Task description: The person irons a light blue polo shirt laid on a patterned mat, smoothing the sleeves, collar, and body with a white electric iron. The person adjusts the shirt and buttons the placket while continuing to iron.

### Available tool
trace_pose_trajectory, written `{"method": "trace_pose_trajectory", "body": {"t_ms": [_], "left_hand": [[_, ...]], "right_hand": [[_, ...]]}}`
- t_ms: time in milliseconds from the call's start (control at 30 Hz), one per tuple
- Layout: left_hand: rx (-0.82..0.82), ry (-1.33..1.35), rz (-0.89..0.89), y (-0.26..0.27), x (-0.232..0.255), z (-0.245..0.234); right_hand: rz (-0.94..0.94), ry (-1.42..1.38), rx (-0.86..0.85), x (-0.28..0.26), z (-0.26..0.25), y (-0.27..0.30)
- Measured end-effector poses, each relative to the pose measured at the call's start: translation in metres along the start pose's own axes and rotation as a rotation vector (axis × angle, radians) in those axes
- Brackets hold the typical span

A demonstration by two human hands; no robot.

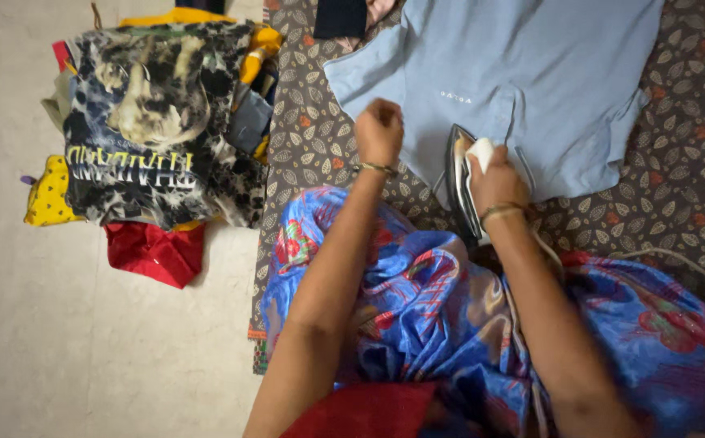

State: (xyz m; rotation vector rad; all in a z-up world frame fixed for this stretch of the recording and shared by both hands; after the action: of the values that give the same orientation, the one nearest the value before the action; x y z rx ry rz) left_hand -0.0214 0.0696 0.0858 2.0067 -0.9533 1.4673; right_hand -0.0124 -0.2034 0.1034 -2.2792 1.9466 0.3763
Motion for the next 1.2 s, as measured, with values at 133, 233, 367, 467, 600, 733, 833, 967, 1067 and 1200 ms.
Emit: {"method": "trace_pose_trajectory", "body": {"t_ms": [133, 233, 367, 467, 600, 733, 833, 967, 1067, 1200], "left_hand": [[-0.319, -0.007, 0.163, 0.028, 0.014, 0.054], [-0.538, -0.093, 0.389, 0.062, 0.020, 0.109], [-0.618, -0.259, 0.566, 0.082, 0.014, 0.152], [-0.629, -0.371, 0.589, 0.085, 0.004, 0.174], [-0.606, -0.405, 0.581, 0.087, -0.003, 0.187], [-0.502, -0.420, 0.579, 0.083, -0.001, 0.184], [-0.506, -0.302, 0.536, 0.078, 0.003, 0.182], [-0.559, -0.275, 0.490, 0.070, -0.002, 0.192], [-0.625, -0.226, 0.425, 0.062, -0.011, 0.196], [-0.689, -0.253, 0.421, 0.061, -0.011, 0.201]], "right_hand": [[0.005, -0.083, 0.107, 0.026, -0.043, 0.013], [-0.005, -0.148, 0.241, 0.055, -0.079, 0.011], [0.044, -0.146, 0.361, 0.084, -0.105, 0.006], [0.073, -0.147, 0.402, 0.096, -0.111, 0.005], [-0.049, -0.128, 0.537, 0.087, -0.121, -0.002], [0.104, -0.328, 0.387, 0.091, -0.102, -0.011], [0.093, -0.293, 0.369, 0.088, -0.099, -0.013], [0.073, -0.210, 0.391, 0.090, -0.097, -0.016], [0.096, -0.224, 0.374, 0.094, -0.095, -0.017], [0.157, -0.278, 0.290, 0.098, -0.085, -0.018]]}}
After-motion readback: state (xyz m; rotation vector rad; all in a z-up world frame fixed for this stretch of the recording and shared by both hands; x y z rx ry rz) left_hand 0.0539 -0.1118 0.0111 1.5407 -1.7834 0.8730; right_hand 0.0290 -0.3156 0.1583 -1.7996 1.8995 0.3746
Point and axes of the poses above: each hand's wrist, its own y-axis away from the middle knuckle, its own z-axis out of the palm, x = y × z, the point moved 9 cm from there along -y, towards the middle knuckle, and after that the axes turned 4 degrees about -z, right-handed, at the moved point
